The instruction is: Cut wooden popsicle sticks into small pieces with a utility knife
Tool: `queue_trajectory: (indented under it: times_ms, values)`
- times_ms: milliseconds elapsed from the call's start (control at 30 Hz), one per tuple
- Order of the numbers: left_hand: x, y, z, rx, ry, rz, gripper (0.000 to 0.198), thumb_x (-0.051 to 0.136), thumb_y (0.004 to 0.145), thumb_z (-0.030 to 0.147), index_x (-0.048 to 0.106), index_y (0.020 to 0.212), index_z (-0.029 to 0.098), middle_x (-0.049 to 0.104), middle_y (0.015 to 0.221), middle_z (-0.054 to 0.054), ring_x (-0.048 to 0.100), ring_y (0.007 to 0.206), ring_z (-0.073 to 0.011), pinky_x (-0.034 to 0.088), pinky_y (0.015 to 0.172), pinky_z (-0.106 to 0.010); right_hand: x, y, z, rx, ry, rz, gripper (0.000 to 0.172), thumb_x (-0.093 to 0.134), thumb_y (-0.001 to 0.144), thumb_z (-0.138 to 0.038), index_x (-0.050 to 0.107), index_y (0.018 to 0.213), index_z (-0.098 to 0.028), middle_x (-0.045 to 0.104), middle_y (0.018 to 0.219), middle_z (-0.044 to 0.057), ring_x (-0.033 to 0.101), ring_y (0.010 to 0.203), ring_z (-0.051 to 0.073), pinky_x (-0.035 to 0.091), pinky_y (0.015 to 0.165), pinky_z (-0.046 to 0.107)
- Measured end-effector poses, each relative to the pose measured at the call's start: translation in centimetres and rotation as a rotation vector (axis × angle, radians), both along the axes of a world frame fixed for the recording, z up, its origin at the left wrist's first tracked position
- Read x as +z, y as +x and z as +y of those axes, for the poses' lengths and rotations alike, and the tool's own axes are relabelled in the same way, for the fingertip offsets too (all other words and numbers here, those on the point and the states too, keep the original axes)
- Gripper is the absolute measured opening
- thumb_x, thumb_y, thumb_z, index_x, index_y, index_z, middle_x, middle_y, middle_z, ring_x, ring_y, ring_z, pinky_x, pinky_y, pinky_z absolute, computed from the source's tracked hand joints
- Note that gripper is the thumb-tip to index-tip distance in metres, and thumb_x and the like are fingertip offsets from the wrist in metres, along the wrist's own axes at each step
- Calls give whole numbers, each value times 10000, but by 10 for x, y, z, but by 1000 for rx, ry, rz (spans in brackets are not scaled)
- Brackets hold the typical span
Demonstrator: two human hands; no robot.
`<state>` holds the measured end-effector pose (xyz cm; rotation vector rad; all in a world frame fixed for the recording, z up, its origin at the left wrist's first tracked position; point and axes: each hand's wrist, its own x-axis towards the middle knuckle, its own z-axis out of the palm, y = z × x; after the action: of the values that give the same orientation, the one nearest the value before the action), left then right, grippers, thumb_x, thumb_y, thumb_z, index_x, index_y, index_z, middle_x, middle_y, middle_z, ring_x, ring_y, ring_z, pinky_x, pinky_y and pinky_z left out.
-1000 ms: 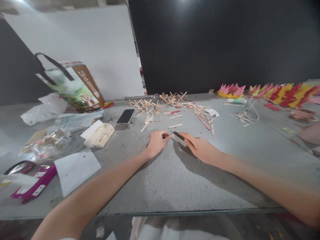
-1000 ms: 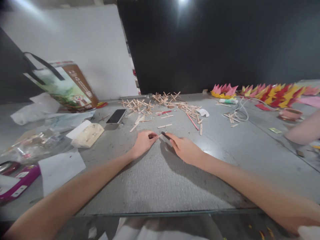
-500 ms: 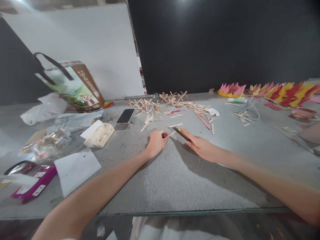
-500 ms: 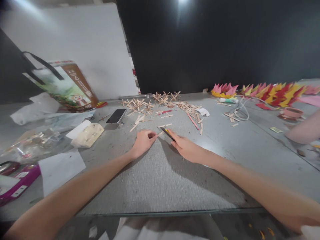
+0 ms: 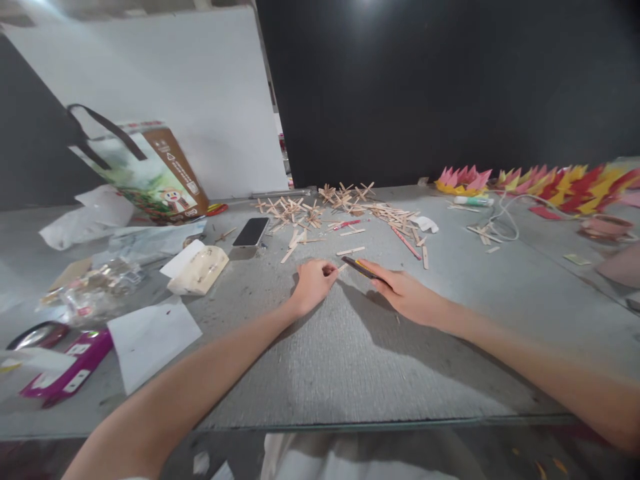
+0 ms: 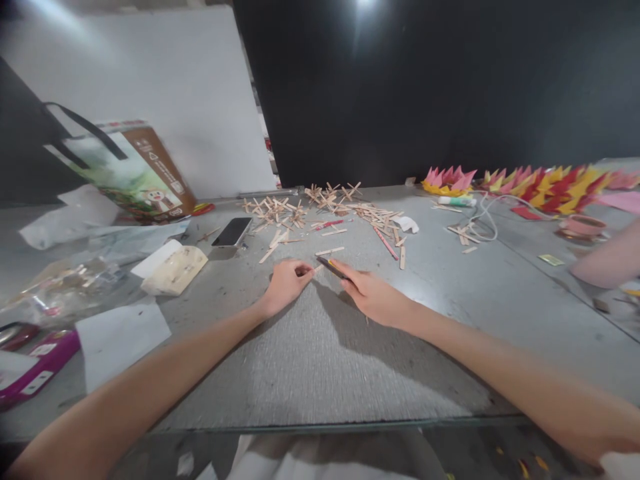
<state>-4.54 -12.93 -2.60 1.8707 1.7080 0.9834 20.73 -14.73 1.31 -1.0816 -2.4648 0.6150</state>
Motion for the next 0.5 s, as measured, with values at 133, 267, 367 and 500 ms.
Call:
queue_trajectory:
  times_ms: [133, 267, 367, 500]
  values:
    - [2, 0, 0, -11, 22, 61, 126, 707, 910, 210, 823, 879, 171, 796, 873, -82, 719, 842, -211, 503, 832, -325, -9, -1, 3, -5, -3, -3, 552, 359, 1103, -301, 403, 1653, -304, 804, 1182, 66, 701, 645, 163, 534, 684, 288]
    - [2, 0, 0, -26, 37, 96, 129, 708, 924, 219, 826, 906, 169, 798, 901, -85, 717, 848, -204, 500, 827, -318, -16, -3, 2, 4, 49, -35, 555, 349, 1106, -295, 382, 1660, -320, 804, 1201, 64, 726, 704, 172, 501, 679, 280]
    - [1, 0, 1, -32, 46, 114, 132, 709, 929, 221, 828, 915, 165, 794, 902, -86, 712, 854, -207, 498, 826, -319, -17, -6, 1, 10, 90, -87, 567, 339, 1108, -289, 348, 1673, -334, 795, 1236, 64, 754, 794, 197, 494, 704, 290]
    - [-1, 0, 2, -27, 50, 126, 131, 705, 931, 219, 827, 923, 174, 790, 897, -80, 712, 847, -205, 503, 816, -317, -18, -7, 0, -4, 105, -142, 563, 333, 1111, -301, 347, 1674, -326, 814, 1147, 65, 758, 797, 212, 475, 688, 297]
